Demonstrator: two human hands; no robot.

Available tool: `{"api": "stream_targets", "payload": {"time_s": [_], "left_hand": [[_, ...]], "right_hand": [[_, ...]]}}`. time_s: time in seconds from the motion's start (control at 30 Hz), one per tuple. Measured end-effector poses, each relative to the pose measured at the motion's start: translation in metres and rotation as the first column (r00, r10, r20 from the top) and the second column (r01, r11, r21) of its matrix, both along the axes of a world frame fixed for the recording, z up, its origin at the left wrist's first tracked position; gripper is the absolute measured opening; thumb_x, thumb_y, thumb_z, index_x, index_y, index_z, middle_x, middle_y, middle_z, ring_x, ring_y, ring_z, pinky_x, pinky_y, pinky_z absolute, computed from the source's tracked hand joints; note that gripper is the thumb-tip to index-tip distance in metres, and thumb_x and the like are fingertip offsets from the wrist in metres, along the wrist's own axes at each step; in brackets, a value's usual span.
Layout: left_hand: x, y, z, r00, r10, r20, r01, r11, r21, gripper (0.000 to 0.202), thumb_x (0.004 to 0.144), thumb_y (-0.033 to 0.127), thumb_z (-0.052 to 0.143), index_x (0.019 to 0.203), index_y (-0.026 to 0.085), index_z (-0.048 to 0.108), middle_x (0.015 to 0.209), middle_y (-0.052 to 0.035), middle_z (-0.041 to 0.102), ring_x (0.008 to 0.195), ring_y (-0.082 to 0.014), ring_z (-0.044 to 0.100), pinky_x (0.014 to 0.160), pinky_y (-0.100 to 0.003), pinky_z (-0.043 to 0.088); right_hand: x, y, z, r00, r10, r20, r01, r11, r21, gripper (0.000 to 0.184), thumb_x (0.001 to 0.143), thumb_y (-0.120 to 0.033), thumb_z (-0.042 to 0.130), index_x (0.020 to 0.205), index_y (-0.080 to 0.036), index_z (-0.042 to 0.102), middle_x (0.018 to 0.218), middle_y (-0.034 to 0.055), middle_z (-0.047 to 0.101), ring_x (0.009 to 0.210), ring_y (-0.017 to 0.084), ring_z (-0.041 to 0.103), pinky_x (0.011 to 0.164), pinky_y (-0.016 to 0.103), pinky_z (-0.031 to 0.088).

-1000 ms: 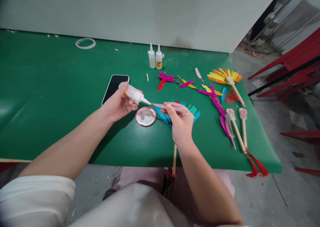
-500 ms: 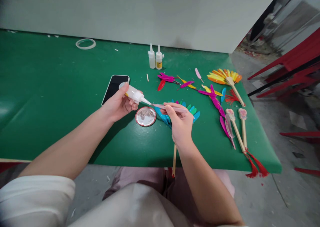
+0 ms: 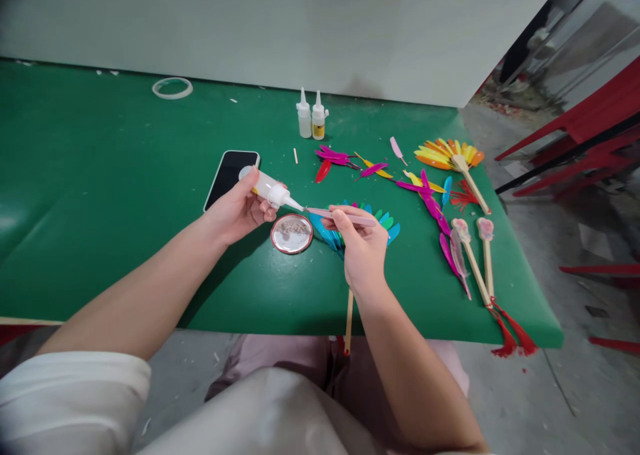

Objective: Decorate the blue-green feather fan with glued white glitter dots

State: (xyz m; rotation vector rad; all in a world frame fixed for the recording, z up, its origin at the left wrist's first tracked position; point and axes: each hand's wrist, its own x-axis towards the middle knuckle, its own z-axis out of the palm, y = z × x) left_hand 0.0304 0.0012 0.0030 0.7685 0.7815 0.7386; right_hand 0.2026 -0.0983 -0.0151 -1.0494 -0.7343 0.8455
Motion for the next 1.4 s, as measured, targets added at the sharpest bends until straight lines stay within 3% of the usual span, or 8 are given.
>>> {"api": "stream_targets", "payload": {"time_s": [0.4, 0.6, 0.8, 0.9, 1.0, 1.17, 1.3, 1.4], "left_hand": [[-0.005, 0.001, -0.012, 0.992, -0.123, -0.024, 0.124, 0.987, 0.098, 0.045, 0.073, 0.054, 0.067, 0.083, 0.01, 0.068, 0.049, 0.0006, 0.056, 0.045, -0.0083, 0.054, 0.049, -0.019, 0.047], [-0.007, 0.0, -0.013, 0.985, -0.174, -0.019, 0.175, 0.971, 0.165, 0.042, 0.065, 0.033, 0.077, 0.101, 0.014, 0.068, 0.07, -0.0051, 0.07, 0.064, -0.0136, 0.065, 0.058, -0.022, 0.05], [-0.007, 0.002, -0.01, 1.0, 0.02, -0.01, -0.017, 0.962, 0.273, 0.041, 0.061, 0.02, 0.077, 0.101, 0.021, 0.064, 0.089, -0.0049, 0.072, 0.08, -0.0177, 0.069, 0.064, -0.024, 0.05], [0.003, 0.009, -0.003, 0.997, 0.082, -0.015, -0.073, 0.947, 0.314, 0.04, 0.062, 0.021, 0.077, 0.099, 0.022, 0.061, 0.089, -0.0032, 0.072, 0.08, -0.0161, 0.068, 0.063, -0.024, 0.048], [0.022, 0.019, 0.011, 0.991, 0.131, -0.005, -0.121, 0.926, 0.357, 0.032, 0.075, 0.04, 0.068, 0.097, 0.018, 0.063, 0.078, -0.004, 0.07, 0.075, -0.016, 0.065, 0.063, -0.027, 0.047], [0.062, 0.028, 0.03, 0.974, 0.189, 0.129, -0.225, 0.894, 0.388, 0.024, 0.086, 0.04, 0.054, 0.087, 0.017, 0.064, 0.063, 0.0002, 0.061, 0.062, -0.0104, 0.055, 0.061, -0.025, 0.043], [0.083, 0.023, 0.018, 0.996, 0.05, 0.072, -0.075, 0.911, 0.405, 0.031, 0.066, 0.025, 0.073, 0.094, 0.015, 0.062, 0.086, -0.0026, 0.066, 0.072, -0.0107, 0.059, 0.063, -0.023, 0.044], [0.09, 0.018, 0.003, 1.0, -0.005, -0.03, 0.018, 0.899, 0.438, 0.037, 0.056, 0.017, 0.076, 0.088, 0.016, 0.058, 0.08, 0.0006, 0.064, 0.075, -0.0124, 0.061, 0.065, -0.024, 0.044]], "right_hand": [[0.005, 0.004, 0.006, 0.996, -0.056, -0.063, 0.058, 0.998, 0.033, 0.008, 0.071, -0.025, 0.074, 0.074, -0.019, 0.071, 0.072, -0.0008, 0.071, 0.058, 0.012, 0.067, 0.059, 0.025, 0.057], [0.063, 0.0, 0.035, 0.954, -0.29, -0.08, 0.301, 0.925, 0.234, 0.011, 0.071, -0.024, 0.075, 0.074, -0.015, 0.07, 0.069, 0.0005, 0.069, 0.056, 0.01, 0.065, 0.058, 0.022, 0.056], [0.108, -0.015, 0.035, 0.895, -0.445, 0.02, 0.427, 0.869, 0.251, 0.011, 0.069, -0.024, 0.075, 0.074, -0.015, 0.07, 0.066, 0.0025, 0.068, 0.054, 0.012, 0.065, 0.057, 0.025, 0.056], [0.103, -0.015, 0.021, 0.899, -0.391, 0.197, 0.367, 0.918, 0.15, 0.008, 0.071, -0.026, 0.074, 0.074, -0.019, 0.071, 0.068, 0.001, 0.069, 0.057, 0.014, 0.066, 0.06, 0.03, 0.056], [0.096, -0.01, 0.009, 0.892, -0.233, 0.389, 0.257, 0.966, -0.012, 0.009, 0.071, -0.029, 0.073, 0.076, -0.021, 0.073, 0.07, 0.0014, 0.071, 0.061, 0.017, 0.067, 0.06, 0.032, 0.056], [0.086, -0.002, -0.004, 0.835, 0.037, 0.55, 0.12, 0.962, -0.247, 0.015, 0.075, -0.033, 0.066, 0.075, -0.02, 0.072, 0.077, 0.0044, 0.073, 0.068, 0.02, 0.068, 0.064, 0.033, 0.054], [0.083, 0.0, -0.007, 0.78, 0.12, 0.614, 0.101, 0.945, -0.313, 0.016, 0.077, -0.034, 0.063, 0.074, -0.021, 0.072, 0.078, 0.0031, 0.073, 0.07, 0.02, 0.068, 0.066, 0.033, 0.052], [0.083, 0.0, -0.007, 0.743, 0.121, 0.658, 0.116, 0.945, -0.305, 0.016, 0.078, -0.034, 0.062, 0.072, -0.021, 0.071, 0.077, 0.0022, 0.073, 0.069, 0.019, 0.068, 0.066, 0.032, 0.05]]}}
